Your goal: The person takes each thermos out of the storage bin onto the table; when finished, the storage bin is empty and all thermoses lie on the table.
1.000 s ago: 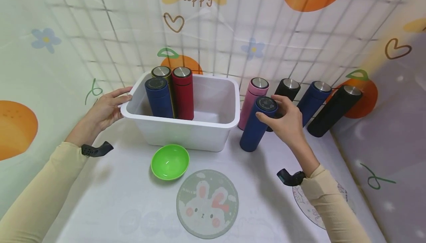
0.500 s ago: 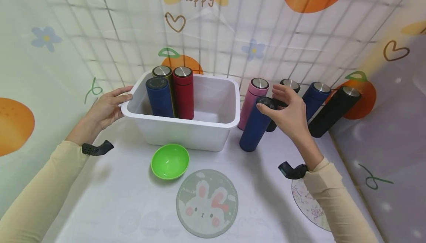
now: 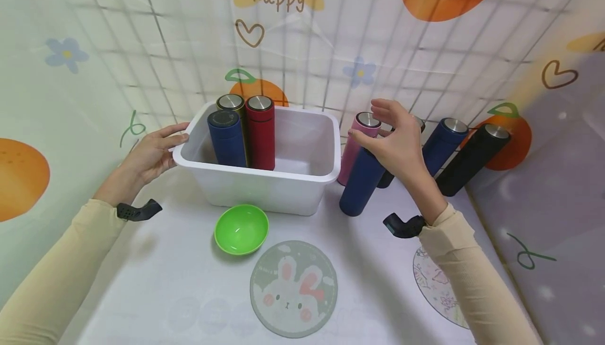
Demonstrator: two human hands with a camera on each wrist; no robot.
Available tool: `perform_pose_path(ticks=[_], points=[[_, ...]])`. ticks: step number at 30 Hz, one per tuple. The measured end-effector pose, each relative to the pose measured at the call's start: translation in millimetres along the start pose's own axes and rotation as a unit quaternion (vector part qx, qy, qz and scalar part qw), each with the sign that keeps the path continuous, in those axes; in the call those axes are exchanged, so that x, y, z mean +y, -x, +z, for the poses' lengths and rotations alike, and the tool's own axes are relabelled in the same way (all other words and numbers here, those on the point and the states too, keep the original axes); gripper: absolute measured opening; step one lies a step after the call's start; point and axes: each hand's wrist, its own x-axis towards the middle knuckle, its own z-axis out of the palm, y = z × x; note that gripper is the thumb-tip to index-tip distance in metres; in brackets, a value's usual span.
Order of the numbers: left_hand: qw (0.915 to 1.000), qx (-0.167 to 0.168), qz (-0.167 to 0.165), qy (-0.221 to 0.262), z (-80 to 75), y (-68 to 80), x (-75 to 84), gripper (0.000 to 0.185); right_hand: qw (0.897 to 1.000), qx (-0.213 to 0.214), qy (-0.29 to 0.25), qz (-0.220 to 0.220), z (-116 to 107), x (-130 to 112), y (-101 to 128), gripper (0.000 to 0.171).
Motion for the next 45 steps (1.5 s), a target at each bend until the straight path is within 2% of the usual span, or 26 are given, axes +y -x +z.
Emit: perform_pose_path(ticks=[8,16,23,31,38,45], points=[[1.0,0.003,0.0,0.001,-0.8,-0.1,-0.4,0.06,0.999,-0.007,-0.021,-0.035,17.0,-13.9,-12.1,0.067],[1.0,0.006,-0.001,-0.002,-2.8,-1.2,0.1,0.059,0.999,-0.016,-0.043,-0.007,28.2,-25.0,-26.7,0.067],[0.9999,0.007,0.002,-0.007,-4.1,-1.4,-0.8,0.059,0.998,-0.027,-0.06,0.0,39.4,-31.6,-40.9,0.068],[0.9999,0.01,0.0,-0.011,-4.5,-0.5,-1.9,0.059,0.998,-0.031,-0.046,-0.002,55.1,-38.5,-54.3,0.067],[0.9999,0.007,0.003,-0.007,-2.1,-1.0,-1.8,0.058,0.999,-0.04,-0.032,0.016,62.8,-44.3,-64.9,0.072],[0.9999,0.007,0.007,-0.009,-0.4,-2.6,-1.9,0.056,0.997,-0.054,-0.052,0.018,75.0,-44.8,-75.5,0.072]])
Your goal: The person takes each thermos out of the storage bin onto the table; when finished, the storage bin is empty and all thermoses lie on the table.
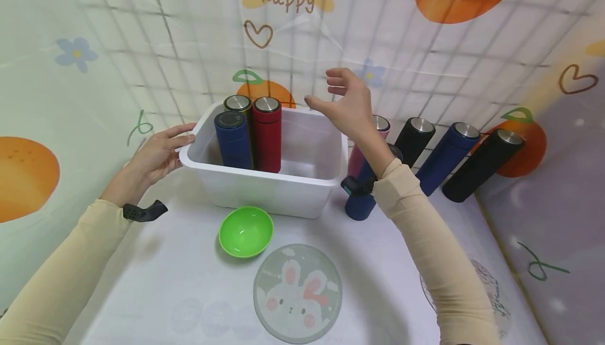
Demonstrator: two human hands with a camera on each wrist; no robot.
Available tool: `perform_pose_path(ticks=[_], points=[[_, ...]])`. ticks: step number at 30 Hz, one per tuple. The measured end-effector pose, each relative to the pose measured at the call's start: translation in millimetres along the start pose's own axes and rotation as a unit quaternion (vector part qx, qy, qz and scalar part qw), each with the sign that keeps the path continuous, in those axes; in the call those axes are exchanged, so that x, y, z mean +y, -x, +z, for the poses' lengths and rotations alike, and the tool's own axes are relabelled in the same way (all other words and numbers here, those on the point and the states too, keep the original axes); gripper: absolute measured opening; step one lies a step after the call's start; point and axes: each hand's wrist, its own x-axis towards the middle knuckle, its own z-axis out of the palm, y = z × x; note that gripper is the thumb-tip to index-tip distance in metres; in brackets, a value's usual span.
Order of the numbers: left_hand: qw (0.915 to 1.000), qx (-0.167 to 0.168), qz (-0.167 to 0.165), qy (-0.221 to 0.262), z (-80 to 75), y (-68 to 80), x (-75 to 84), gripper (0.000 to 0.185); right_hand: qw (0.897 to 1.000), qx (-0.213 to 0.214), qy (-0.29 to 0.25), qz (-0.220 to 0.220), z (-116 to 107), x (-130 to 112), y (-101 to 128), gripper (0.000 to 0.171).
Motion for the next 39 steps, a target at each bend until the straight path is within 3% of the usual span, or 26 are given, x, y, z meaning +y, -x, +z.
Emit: perform_pose_path(ticks=[10,19,39], points=[[0.9999,0.008,-0.001,-0.012,-0.8,-1.0,-1.0,0.057,1.0,-0.027,-0.003,-0.005,24.3,8.3,-17.4,0.072],[0.9999,0.009,-0.002,-0.014,0.9,-0.5,-1.0,0.055,0.999,-0.046,0.007,0.027,41.0,13.1,-32.7,0.071],[1.0,0.007,0.001,0.0,-1.0,-2.4,-2.4,0.056,0.994,-0.108,-0.028,0.007,75.7,24.4,-49.0,0.067]])
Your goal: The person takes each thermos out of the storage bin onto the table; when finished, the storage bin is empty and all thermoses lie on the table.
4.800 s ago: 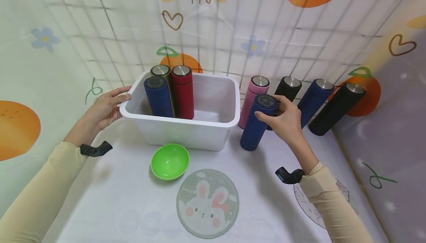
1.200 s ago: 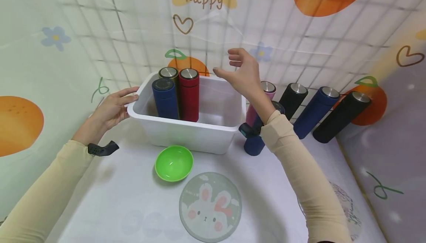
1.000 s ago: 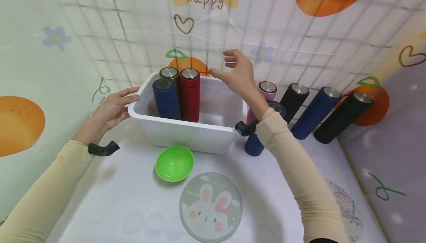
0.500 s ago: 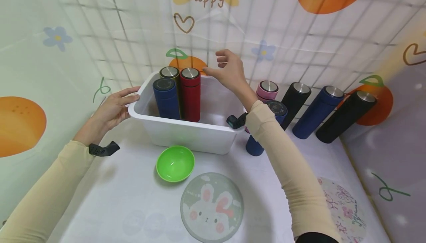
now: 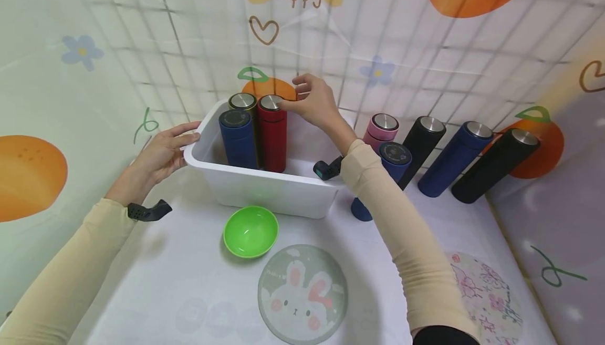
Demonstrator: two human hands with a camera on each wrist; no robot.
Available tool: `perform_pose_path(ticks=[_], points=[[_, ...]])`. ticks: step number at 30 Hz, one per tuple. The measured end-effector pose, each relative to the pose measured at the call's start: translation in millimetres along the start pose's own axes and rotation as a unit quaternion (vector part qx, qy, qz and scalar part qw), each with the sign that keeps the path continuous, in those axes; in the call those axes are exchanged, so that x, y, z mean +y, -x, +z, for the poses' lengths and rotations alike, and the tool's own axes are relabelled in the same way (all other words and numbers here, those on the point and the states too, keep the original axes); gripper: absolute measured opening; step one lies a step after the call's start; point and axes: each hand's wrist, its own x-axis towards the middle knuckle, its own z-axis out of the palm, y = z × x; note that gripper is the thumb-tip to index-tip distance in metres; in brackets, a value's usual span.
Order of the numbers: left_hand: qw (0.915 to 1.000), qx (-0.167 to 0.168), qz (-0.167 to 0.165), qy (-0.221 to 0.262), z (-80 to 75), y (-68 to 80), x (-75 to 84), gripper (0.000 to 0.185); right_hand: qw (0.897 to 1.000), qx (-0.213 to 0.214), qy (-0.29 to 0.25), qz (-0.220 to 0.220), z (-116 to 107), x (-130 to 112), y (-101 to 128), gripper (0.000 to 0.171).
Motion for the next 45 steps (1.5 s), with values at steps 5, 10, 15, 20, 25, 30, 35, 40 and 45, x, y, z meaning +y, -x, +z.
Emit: perform_pose_path(ticks=[5,10,15,20,25,30,35,40,45], points=[[1.0,-0.002,-0.004,0.007,0.4,-0.4,0.4,0.056,0.999,-0.035,0.0,0.01,6.5,6.0,-3.6,0.069],[0.9999,-0.003,-0.005,0.009,0.2,-0.8,0.0,0.055,0.998,-0.058,0.004,0.0,13.0,7.0,-6.7,0.071],[1.0,0.0,-0.001,0.004,0.4,-0.6,-0.6,0.055,0.997,-0.079,0.011,-0.003,19.9,4.7,-8.5,0.071],[1.0,-0.003,0.0,0.004,2.1,-1.9,-0.7,0.056,0.996,-0.091,0.024,0.004,24.0,2.4,-6.7,0.07],[1.0,-0.005,0.0,0.004,4.3,-2.8,0.2,0.056,0.996,-0.084,0.02,0.007,25.4,3.9,-5.9,0.061],[0.9999,-0.003,-0.006,0.008,3.2,-0.6,0.4,0.055,0.996,-0.083,0.011,0.022,28.9,5.9,-6.7,0.06],[0.9999,-0.004,-0.005,0.009,1.4,0.1,0.8,0.056,0.996,-0.076,-0.003,0.038,31.8,5.8,-5.8,0.058],[0.9999,-0.004,-0.006,0.012,0.7,0.5,0.9,0.056,0.996,-0.079,-0.015,0.035,33.3,5.8,-5.1,0.057],[0.9996,-0.008,-0.008,0.025,1.4,1.6,1.8,0.056,0.997,-0.077,-0.001,0.023,32.5,5.0,-3.2,0.054]])
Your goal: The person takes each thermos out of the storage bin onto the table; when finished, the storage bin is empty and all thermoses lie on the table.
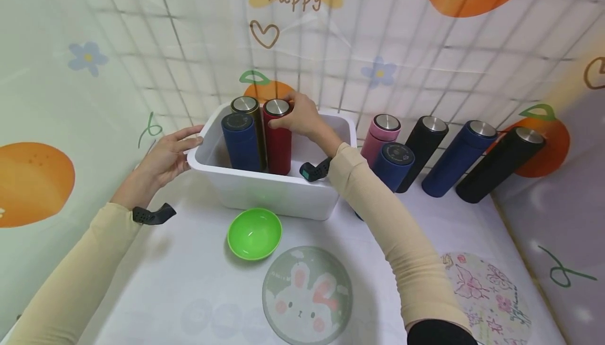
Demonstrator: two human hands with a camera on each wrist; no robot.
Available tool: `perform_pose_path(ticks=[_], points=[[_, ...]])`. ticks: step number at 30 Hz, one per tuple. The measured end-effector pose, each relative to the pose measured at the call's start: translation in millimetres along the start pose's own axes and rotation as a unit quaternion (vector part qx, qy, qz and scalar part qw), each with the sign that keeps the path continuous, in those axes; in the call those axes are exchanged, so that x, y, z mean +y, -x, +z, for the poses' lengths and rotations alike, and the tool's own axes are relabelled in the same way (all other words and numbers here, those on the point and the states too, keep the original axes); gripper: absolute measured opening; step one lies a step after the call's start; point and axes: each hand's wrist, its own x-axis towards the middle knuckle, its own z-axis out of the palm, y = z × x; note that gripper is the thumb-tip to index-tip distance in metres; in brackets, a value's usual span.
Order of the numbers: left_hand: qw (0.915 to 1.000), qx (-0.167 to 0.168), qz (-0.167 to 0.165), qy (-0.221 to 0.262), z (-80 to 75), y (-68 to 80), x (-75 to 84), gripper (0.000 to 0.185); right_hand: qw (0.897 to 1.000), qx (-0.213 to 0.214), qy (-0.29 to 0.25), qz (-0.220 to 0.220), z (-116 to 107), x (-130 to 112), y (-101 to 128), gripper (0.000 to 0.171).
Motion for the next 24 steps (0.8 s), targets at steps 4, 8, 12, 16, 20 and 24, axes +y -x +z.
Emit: perform_pose_path(ticks=[4,8,12,16,20,24], points=[[1.0,-0.002,0.0,0.003,0.3,1.0,-1.0,0.057,0.999,0.013,0.031,-0.005,-0.3,-2.2,2.7,0.052],[1.0,0.003,0.002,-0.008,0.5,0.5,-0.9,0.055,0.998,0.023,0.053,-0.008,-2.9,-5.6,6.0,0.052],[0.9999,0.002,0.002,-0.013,1.8,0.6,-0.4,0.056,0.997,0.04,0.061,-0.013,-9.6,-10.6,10.5,0.053],[0.9998,0.002,0.001,-0.022,2.2,0.6,-0.2,0.055,0.996,0.062,0.055,-0.021,-18.4,-19.6,15.2,0.053],[0.9995,0.003,0.001,-0.031,1.9,1.1,0.2,0.055,0.995,0.076,0.061,-0.027,-24.5,-28.9,20.1,0.054],[0.9993,0.004,0.0,-0.037,1.8,1.6,0.7,0.055,0.994,0.082,0.066,-0.036,-29.4,-36.5,26.3,0.055]])
